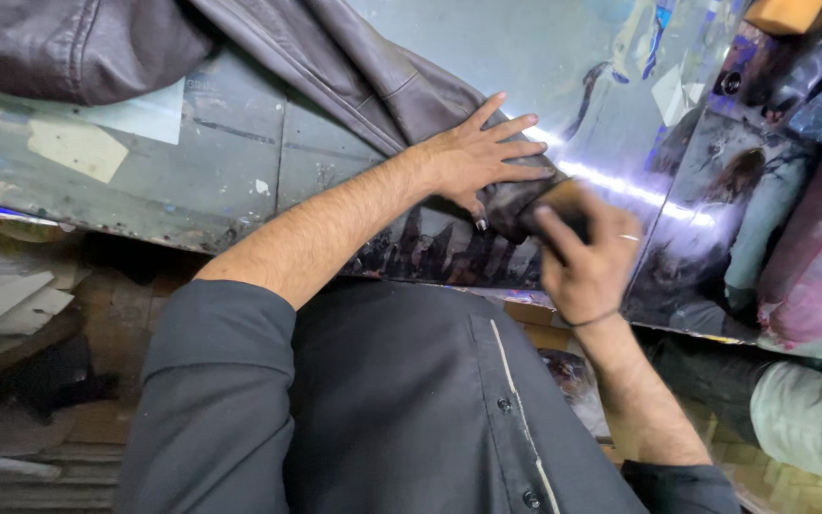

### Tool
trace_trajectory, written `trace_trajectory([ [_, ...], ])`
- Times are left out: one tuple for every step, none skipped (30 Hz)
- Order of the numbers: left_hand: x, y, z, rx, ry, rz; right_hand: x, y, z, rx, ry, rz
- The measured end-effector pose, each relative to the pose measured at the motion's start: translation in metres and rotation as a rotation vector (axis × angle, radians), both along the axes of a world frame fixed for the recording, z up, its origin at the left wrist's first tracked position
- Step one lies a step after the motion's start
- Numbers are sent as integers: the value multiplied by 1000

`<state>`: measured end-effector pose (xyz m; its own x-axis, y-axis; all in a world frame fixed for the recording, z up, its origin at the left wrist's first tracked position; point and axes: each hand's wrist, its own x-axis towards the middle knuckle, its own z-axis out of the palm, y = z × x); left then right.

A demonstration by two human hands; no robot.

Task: The person works on a brown leather jacket laid on a workshop table, rubbing a sponge applicator along the sleeve and cuff to apply dye or finish. They reposition the jacket, pick up a bottle of dye, apply liquid to the material, and smooth the sleeve with their hands.

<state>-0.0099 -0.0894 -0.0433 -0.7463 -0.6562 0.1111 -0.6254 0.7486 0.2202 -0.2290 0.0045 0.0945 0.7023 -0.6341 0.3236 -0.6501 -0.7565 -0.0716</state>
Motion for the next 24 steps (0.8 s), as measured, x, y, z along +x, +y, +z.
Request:
trace_trajectory([
  [1,0,0,3,1,-2,5,1,-6,70,28,89],
  [1,0,0,0,1,2,7,3,-9,134,57,186],
  [2,0,0,11,-6,4,7,5,-12,179,89,229],
  [2,-1,0,26,-10,2,3,8,-12,228,124,266],
  [2,-1,0,45,-10,-5,-3,10,-10,282,161,300],
  [1,-1,1,54,-5,-10,-13,11,-5,277,99,254],
  [1,-2,1,62,-2,-12,-26,8,2,267,36,212],
  [0,-2,1,72,4,-4,-38,3,8,260,-24,179],
  [0,-2,0,62,11,1,-48,2,12,173,-118,103],
  [0,-2,-1,53,15,-1,-55,0,14,86,-216,22],
  [-1,-2,-2,41,17,-6,-58,-1,13,33,-280,-91],
  [-1,-2,-2,37,18,-9,-59,-3,9,-25,-347,-196],
  [0,-2,-3,31,20,-10,-55,-3,3,-38,-379,-174],
  [0,-2,-3,27,21,-10,-49,-3,-5,-48,-412,-151],
  [1,-1,-3,14,27,-3,-41,-3,-13,-56,-446,-129],
  [1,-1,-3,1,34,0,-32,-3,-22,-81,-331,-4],
  [1,-1,-2,-16,41,0,-25,-4,-28,-113,-219,122],
  [1,-1,-2,-11,23,2,-20,-5,-32,-125,-118,140],
  [0,0,-2,-2,8,7,-16,-8,-35,-133,-14,160],
  [-1,0,-2,8,-7,12,-14,-9,-36,-139,91,182],
  [-2,0,-2,-1,0,18,-14,-12,-35,-150,81,83],
  [-3,-1,-2,-6,8,31,-15,-14,-33,-157,70,-9],
  [-4,0,-2,-7,18,47,-16,-15,-31,-161,61,-97],
  [-5,1,-2,16,12,51,-16,-17,-28,-173,-3,-92],
])
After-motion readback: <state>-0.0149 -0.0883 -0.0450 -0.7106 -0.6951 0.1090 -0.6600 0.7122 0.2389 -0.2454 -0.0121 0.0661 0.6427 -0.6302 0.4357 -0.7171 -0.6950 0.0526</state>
